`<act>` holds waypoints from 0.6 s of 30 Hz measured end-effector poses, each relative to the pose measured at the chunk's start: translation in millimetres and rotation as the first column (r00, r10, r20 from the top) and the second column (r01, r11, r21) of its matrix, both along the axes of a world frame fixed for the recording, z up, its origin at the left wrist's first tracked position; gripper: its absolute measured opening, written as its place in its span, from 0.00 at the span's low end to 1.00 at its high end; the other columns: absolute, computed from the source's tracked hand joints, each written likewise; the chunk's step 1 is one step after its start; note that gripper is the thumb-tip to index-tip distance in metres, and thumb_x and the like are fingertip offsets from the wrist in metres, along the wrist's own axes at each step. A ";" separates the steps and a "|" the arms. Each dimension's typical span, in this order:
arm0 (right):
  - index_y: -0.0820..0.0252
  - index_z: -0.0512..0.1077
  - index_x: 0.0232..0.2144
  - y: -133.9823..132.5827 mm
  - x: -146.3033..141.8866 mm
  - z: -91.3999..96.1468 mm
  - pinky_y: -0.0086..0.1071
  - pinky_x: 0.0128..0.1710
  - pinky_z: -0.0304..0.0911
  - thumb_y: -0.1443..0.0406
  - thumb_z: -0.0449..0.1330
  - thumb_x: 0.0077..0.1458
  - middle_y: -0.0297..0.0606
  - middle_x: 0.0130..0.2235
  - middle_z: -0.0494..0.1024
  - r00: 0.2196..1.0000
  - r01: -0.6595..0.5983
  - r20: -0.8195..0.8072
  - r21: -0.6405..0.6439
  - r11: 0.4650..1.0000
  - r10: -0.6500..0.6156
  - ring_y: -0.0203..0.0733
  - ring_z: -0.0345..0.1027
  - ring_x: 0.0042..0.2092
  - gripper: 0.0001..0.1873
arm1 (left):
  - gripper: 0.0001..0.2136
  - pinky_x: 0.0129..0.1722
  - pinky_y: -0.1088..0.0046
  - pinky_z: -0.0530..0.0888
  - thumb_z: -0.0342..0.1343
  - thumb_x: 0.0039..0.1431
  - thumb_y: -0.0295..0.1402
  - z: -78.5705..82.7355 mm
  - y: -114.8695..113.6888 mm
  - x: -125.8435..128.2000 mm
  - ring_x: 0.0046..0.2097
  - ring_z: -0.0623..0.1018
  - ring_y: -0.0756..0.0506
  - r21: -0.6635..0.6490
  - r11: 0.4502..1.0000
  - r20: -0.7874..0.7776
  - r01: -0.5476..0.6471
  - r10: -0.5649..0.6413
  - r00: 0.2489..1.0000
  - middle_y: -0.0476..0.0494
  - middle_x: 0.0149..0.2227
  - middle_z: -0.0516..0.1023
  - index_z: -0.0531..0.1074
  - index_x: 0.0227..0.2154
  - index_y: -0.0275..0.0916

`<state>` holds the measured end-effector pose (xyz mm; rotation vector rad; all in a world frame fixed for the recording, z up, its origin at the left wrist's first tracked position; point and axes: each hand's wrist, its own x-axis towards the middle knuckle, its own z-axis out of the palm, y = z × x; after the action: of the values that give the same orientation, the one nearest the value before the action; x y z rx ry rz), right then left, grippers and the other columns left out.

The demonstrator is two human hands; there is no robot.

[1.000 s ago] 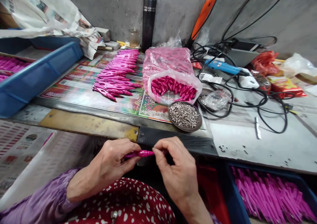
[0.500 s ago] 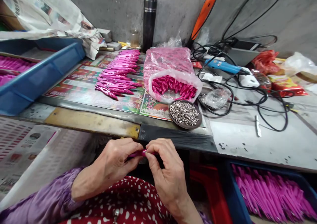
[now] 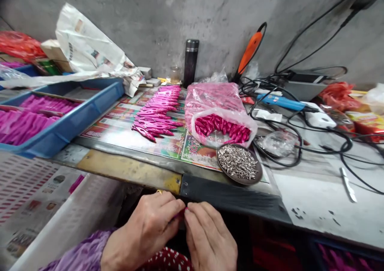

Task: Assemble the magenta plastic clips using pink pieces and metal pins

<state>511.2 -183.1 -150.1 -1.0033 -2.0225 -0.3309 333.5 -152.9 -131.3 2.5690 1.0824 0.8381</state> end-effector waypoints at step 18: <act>0.62 0.74 0.42 34.5 25.7 -3.0 0.33 0.50 0.65 0.68 0.56 0.69 0.41 0.39 0.78 0.993 0.055 -0.098 -0.041 0.998 -0.058 0.40 0.72 0.42 0.07 | 0.04 0.34 0.71 0.71 0.53 0.63 0.26 32.3 118.2 -65.2 0.35 0.79 0.45 0.192 0.952 -0.165 -0.237 0.269 0.949 0.45 0.35 0.79 0.72 0.38 0.38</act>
<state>537.0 -148.5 -153.1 -1.0813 -1.9199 -0.2680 268.3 -34.7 -99.0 2.7338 1.4851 0.7841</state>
